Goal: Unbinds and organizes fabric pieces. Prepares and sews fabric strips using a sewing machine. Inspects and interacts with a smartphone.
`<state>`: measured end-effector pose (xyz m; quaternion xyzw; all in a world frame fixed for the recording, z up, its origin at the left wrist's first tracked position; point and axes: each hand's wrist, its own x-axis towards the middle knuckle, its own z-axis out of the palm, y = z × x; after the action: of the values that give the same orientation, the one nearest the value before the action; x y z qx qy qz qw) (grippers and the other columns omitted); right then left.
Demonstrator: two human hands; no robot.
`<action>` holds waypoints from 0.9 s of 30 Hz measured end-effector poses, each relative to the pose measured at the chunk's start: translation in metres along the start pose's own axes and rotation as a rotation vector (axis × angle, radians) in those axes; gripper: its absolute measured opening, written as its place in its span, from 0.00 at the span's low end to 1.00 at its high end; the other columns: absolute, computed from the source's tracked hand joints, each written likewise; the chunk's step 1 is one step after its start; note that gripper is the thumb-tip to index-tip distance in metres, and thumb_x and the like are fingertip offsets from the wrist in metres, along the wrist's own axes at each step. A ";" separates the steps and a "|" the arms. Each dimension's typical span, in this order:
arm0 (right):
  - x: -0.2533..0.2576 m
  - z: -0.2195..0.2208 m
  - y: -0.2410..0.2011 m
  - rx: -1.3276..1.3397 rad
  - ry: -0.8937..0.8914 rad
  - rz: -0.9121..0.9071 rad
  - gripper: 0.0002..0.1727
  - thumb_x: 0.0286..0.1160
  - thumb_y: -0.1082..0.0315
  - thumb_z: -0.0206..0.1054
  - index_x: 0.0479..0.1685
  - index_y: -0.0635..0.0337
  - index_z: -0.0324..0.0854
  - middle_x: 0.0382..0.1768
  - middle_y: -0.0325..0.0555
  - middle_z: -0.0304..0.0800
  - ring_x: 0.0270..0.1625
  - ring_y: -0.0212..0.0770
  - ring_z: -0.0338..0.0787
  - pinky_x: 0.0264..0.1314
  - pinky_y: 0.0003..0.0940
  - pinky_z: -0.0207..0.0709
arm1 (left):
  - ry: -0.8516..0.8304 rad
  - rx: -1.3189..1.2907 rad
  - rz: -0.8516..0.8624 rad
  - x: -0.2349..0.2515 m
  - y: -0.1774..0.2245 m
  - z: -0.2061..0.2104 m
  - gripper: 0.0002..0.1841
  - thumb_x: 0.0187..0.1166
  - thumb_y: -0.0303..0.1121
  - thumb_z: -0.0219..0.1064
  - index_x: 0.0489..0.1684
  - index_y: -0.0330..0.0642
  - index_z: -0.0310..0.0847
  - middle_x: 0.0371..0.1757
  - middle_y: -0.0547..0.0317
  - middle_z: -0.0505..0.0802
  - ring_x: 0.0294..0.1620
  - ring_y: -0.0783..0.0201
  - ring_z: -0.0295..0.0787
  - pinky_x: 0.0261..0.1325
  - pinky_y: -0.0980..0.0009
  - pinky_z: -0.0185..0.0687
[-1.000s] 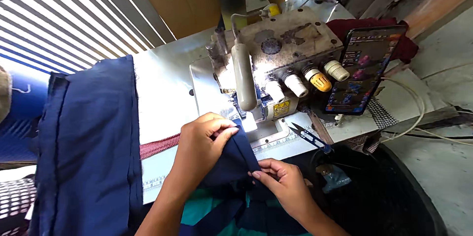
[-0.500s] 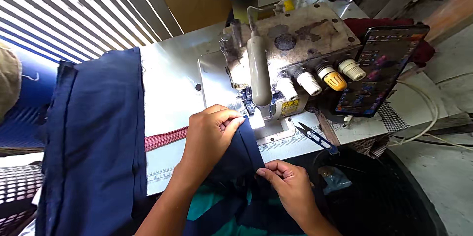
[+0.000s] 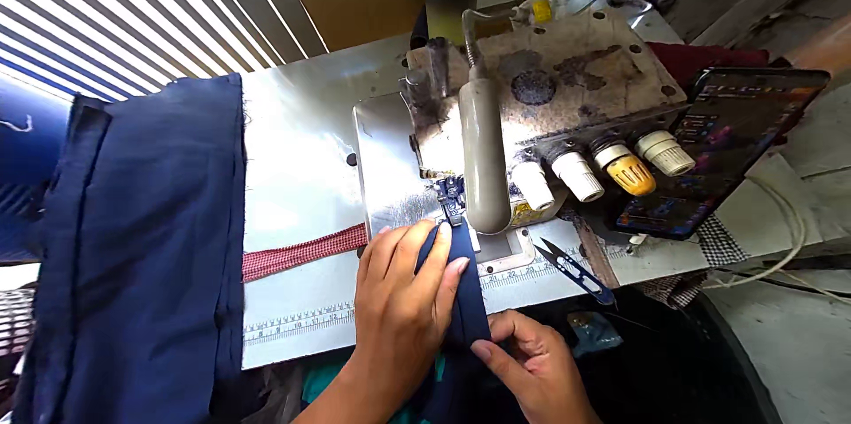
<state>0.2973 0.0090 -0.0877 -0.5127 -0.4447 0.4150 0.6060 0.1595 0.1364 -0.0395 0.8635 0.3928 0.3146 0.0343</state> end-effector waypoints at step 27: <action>0.004 0.013 0.008 -0.857 0.216 -0.139 0.15 0.71 0.57 0.74 0.42 0.62 0.87 0.49 0.52 0.86 0.54 0.45 0.86 0.56 0.34 0.83 | -0.092 -0.744 -0.529 -0.097 -0.061 -0.043 0.26 0.71 0.32 0.77 0.68 0.33 0.79 0.50 0.57 0.96 0.48 0.67 0.95 0.52 0.70 0.93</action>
<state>0.2856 0.0167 -0.0942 -0.7269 -0.5440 0.0954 0.4082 0.0474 0.1022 -0.0738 0.6754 0.4581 0.3761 0.4388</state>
